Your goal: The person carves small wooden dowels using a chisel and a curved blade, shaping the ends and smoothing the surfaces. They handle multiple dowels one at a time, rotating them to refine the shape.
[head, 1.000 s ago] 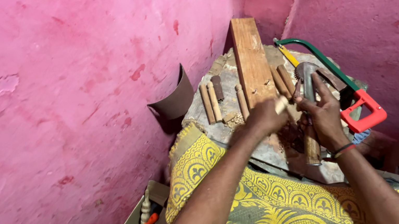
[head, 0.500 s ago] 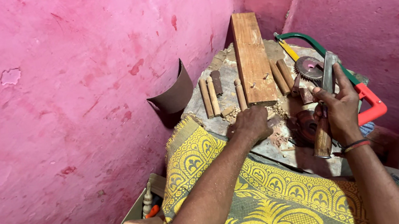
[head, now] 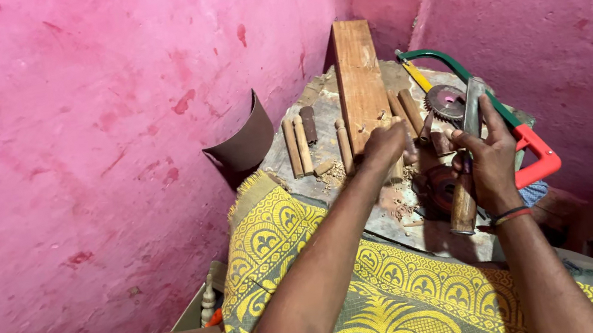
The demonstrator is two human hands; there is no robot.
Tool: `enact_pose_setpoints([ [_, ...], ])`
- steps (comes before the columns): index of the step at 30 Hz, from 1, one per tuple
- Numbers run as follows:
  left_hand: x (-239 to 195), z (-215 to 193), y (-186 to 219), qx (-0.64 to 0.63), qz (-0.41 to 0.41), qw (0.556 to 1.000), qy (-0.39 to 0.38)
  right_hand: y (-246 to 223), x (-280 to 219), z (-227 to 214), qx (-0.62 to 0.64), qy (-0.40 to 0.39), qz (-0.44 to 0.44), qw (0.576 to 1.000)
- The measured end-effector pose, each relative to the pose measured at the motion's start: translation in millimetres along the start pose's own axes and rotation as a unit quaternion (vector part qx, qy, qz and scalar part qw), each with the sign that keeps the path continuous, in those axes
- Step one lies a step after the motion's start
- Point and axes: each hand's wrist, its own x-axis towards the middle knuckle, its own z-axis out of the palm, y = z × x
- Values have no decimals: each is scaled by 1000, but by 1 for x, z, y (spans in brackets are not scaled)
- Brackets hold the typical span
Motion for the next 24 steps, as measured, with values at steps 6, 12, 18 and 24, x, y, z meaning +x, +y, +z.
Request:
enact_pose_setpoints([
  [6,-44,-38,-32,-62,-51,994,74,8,-3,3,-4,-37,-4,999],
  [12,-116,-75,6,230,-16,965,124,14,-24,14,-35,-74,-17,996],
  [18,-139,-76,-24,318,39,943,89,3,-40,27,-26,-93,-2,995],
  [24,-120,-50,-57,364,141,916,98,8,-39,21,-31,-89,-3,996],
])
